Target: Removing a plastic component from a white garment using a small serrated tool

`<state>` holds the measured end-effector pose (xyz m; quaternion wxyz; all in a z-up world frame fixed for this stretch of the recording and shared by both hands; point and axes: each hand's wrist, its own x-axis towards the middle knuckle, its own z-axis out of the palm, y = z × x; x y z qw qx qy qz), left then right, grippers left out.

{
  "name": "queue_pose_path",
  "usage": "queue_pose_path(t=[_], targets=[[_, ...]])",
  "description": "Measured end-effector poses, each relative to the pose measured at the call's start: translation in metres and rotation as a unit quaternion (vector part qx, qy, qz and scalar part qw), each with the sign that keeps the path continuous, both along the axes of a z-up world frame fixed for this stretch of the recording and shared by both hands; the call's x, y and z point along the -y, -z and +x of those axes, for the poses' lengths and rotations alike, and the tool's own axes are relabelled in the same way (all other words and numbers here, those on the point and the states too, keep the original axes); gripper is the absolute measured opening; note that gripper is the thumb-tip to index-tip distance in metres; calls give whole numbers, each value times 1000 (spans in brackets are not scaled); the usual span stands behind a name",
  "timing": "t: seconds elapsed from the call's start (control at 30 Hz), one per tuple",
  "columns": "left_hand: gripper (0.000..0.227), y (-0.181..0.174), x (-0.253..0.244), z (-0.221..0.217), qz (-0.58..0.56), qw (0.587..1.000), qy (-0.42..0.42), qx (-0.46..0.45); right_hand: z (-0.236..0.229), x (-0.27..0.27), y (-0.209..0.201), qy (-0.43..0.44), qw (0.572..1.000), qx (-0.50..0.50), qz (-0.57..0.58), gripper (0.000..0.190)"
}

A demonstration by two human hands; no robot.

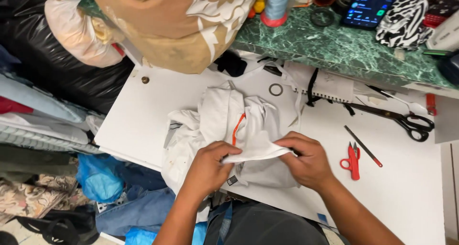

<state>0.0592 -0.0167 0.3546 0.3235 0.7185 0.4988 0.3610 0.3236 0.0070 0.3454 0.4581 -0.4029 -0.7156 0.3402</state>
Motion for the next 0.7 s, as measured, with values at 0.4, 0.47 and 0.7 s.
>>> queue_pose_path(t=[0.4, 0.47, 0.7], targets=[[36, -26, -24, -7, -94, 970, -86, 208, 92, -15, -13, -115, 954, -97, -259, 39], [39, -36, -25, -1, -112, 961, -69, 245, 80, -18, -28, -79, 968, -19, -238, 39], [35, 3, -13, 31, -308, 837, -31, 451, 25, 7, -49, 87, 984, 128, -85, 33]])
